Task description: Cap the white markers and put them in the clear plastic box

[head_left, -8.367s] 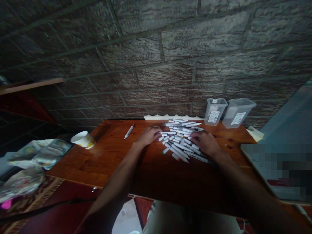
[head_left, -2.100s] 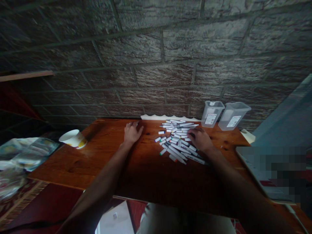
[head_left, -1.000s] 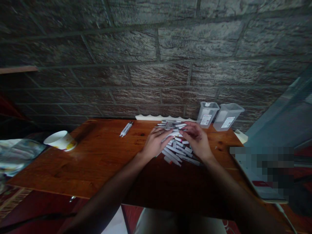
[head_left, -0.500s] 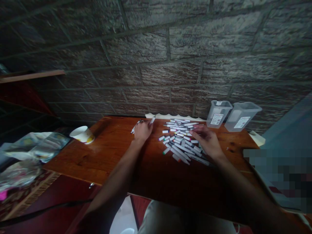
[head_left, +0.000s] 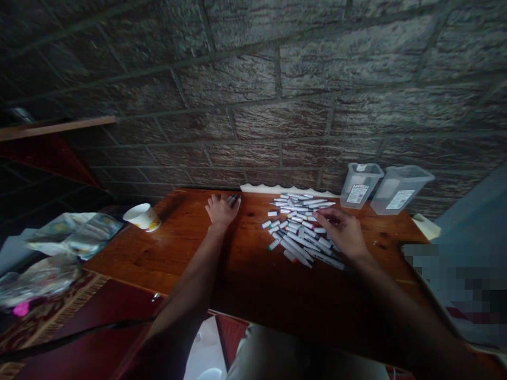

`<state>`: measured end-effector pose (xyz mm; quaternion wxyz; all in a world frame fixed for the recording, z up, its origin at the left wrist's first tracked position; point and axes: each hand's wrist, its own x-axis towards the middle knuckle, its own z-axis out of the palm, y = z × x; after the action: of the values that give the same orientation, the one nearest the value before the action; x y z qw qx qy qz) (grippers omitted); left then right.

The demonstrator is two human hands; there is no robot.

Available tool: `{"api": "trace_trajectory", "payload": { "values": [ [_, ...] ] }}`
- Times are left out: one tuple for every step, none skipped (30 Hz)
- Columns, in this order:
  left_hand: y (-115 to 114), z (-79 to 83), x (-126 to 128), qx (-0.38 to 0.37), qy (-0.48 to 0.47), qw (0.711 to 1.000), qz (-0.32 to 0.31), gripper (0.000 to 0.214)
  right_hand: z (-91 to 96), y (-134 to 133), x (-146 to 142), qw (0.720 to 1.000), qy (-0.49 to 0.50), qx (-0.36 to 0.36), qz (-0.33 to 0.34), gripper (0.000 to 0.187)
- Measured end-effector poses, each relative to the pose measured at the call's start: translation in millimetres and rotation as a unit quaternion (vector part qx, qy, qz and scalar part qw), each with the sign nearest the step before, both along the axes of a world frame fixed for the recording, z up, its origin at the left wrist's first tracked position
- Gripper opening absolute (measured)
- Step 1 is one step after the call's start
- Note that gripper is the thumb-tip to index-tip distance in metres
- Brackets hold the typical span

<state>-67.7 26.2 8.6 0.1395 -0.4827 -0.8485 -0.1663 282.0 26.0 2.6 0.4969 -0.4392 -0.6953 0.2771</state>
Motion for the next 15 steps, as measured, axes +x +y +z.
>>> {"api": "trace_trajectory", "payload": {
  "values": [
    [0.9, -0.9, -4.2, 0.006, -0.016, 1.000, -0.004, 0.060, 0.3, 0.1, 0.3, 1.000, -0.004, 0.002, -0.005, 0.035],
    [2.4, -2.0, -8.6, 0.002, -0.037, 0.999, -0.017, 0.060, 0.4, 0.3, 0.7, 1.000, -0.008, 0.005, -0.009, 0.035],
    [4.3, -3.1, -12.8, -0.007, -0.061, 0.997, -0.036, 0.058, 0.4, 0.6, 1.2, 1.000, -0.011, 0.006, -0.013, 0.035],
    [6.5, -4.2, -16.7, -0.016, -0.080, 0.995, -0.054, 0.055, 0.4, 1.0, 1.7, 1.000, -0.015, 0.006, -0.017, 0.035],
    [8.6, -5.2, -19.9, -0.022, -0.093, 0.993, -0.070, 0.051, 0.3, 1.5, 2.2, 1.000, -0.018, 0.006, -0.021, 0.035],
    [10.6, -6.1, -22.3, -0.026, -0.099, 0.991, -0.081, 0.047, 0.4, 1.9, 2.8, 0.999, -0.024, 0.004, -0.024, 0.035],
    [12.3, -6.7, -24.0, -0.029, -0.101, 0.991, -0.088, 0.044, 0.5, 2.3, 3.3, 0.999, -0.029, 0.000, -0.025, 0.034],
    [13.5, -7.1, -25.1, -0.030, -0.100, 0.990, -0.093, 0.042, 0.6, 2.6, 3.7, 0.999, -0.034, -0.003, -0.026, 0.034],
    [14.3, -7.4, -25.8, -0.032, -0.100, 0.990, -0.096, 0.040, 0.7, 2.7, 4.1, 0.999, -0.037, -0.004, -0.026, 0.034],
    [14.8, -7.7, -26.3, -0.034, -0.101, 0.989, -0.098, 0.039, 0.8, 2.9, 4.3, 0.999, -0.040, -0.003, -0.025, 0.033],
    [14.9, -7.9, -26.9, -0.036, -0.102, 0.989, -0.098, 0.039, 0.7, 2.9, 4.4, 0.999, -0.043, -0.001, -0.023, 0.033],
    [14.8, -8.0, -27.5, -0.037, -0.103, 0.989, -0.097, 0.038, 0.5, 3.0, 4.4, 0.999, -0.045, 0.001, -0.023, 0.033],
    [14.5, -8.2, -28.2, -0.037, -0.103, 0.989, -0.095, 0.038, 0.2, 3.1, 4.4, 0.999, -0.046, 0.002, -0.023, 0.033],
    [14.3, -8.4, -28.9, -0.038, -0.104, 0.989, -0.094, 0.038, -0.2, 3.3, 4.4, 0.999, -0.047, 0.001, -0.023, 0.032],
    [14.0, -8.5, -29.5, -0.038, -0.104, 0.989, -0.092, 0.038, -0.7, 3.6, 4.3, 0.999, -0.046, -0.001, -0.023, 0.032]
  ]
}}
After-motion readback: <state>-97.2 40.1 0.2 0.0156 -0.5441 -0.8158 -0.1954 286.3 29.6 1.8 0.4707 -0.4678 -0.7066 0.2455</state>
